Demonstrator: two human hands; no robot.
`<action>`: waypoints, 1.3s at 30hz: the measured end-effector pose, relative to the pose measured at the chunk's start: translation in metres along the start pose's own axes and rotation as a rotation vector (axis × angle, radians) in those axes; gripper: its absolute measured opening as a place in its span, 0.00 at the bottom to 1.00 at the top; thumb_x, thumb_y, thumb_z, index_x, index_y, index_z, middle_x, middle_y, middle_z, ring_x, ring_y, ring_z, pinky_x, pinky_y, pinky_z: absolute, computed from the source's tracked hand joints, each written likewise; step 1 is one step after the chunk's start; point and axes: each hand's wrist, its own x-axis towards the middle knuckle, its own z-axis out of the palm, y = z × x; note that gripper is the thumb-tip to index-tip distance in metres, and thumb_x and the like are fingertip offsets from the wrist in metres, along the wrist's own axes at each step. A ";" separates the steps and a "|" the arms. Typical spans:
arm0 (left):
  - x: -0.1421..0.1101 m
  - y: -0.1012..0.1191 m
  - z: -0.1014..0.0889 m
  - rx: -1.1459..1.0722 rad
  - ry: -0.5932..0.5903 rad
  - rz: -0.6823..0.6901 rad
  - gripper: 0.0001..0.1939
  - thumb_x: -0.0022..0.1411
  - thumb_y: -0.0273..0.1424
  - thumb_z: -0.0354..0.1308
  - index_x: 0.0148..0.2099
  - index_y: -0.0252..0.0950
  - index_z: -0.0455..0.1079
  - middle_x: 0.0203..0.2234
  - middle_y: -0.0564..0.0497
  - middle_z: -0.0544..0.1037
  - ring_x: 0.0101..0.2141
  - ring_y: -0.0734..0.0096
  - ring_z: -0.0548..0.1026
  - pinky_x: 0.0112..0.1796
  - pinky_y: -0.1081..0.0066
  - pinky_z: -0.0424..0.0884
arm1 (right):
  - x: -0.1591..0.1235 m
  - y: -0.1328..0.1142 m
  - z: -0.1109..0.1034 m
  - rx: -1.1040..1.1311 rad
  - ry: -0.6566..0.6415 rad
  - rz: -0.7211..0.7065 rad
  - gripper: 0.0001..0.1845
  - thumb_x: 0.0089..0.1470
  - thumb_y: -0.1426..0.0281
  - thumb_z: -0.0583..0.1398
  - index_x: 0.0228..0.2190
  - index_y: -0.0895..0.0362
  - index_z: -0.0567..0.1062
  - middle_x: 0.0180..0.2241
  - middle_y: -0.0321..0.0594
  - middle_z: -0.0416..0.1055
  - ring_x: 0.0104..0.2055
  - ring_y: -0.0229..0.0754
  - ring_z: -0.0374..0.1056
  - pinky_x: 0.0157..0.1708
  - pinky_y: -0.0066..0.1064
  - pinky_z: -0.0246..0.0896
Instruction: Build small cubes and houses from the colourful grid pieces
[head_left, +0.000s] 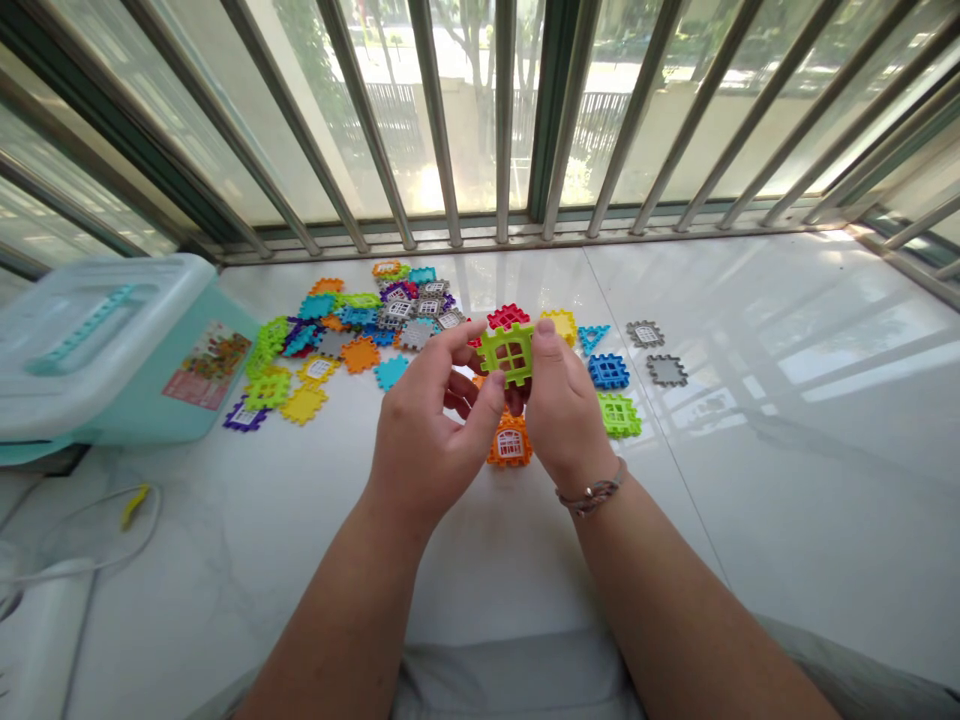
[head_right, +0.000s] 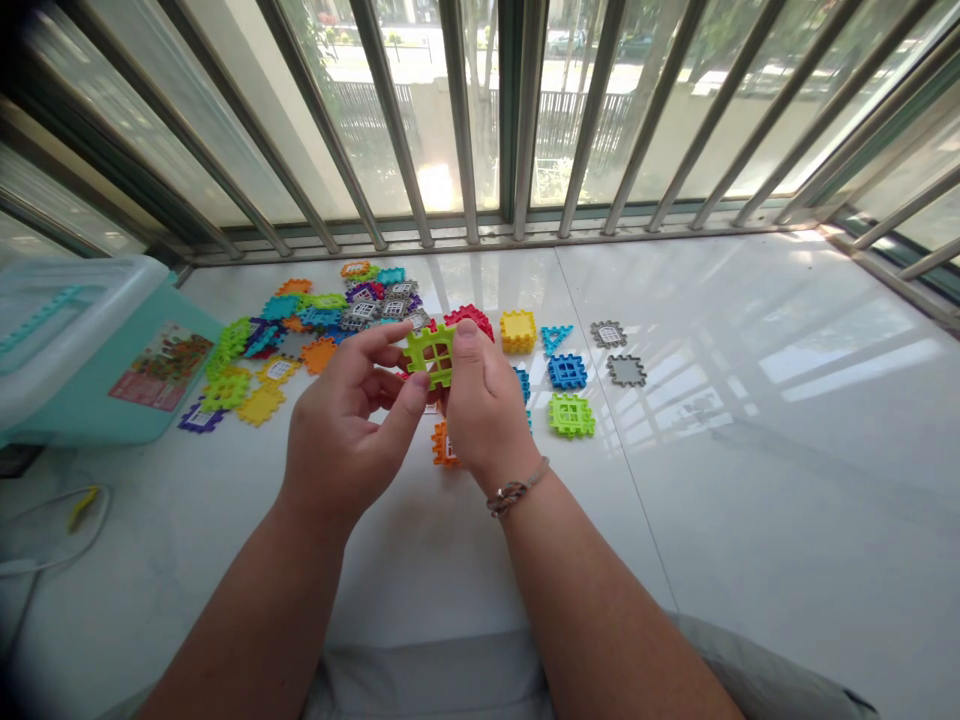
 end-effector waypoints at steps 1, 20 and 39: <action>0.000 0.000 0.000 -0.011 -0.003 0.001 0.22 0.74 0.35 0.64 0.68 0.42 0.74 0.47 0.49 0.83 0.33 0.74 0.81 0.36 0.74 0.83 | 0.000 0.000 0.000 -0.002 -0.001 0.001 0.39 0.69 0.29 0.47 0.32 0.49 0.69 0.30 0.39 0.72 0.30 0.42 0.69 0.27 0.35 0.63; 0.004 -0.001 0.003 -0.402 0.015 -0.220 0.18 0.75 0.38 0.66 0.63 0.42 0.76 0.38 0.51 0.81 0.30 0.73 0.81 0.32 0.71 0.84 | 0.004 0.011 -0.003 0.015 -0.110 -0.060 0.28 0.75 0.40 0.55 0.37 0.50 0.73 0.35 0.36 0.75 0.32 0.39 0.71 0.33 0.33 0.68; 0.010 -0.017 0.007 -0.555 0.270 -0.403 0.15 0.62 0.36 0.76 0.49 0.39 0.81 0.36 0.51 0.81 0.32 0.74 0.78 0.30 0.78 0.74 | -0.009 -0.016 -0.012 -0.828 -0.208 -0.551 0.15 0.71 0.65 0.66 0.57 0.52 0.78 0.65 0.49 0.75 0.62 0.53 0.77 0.53 0.41 0.79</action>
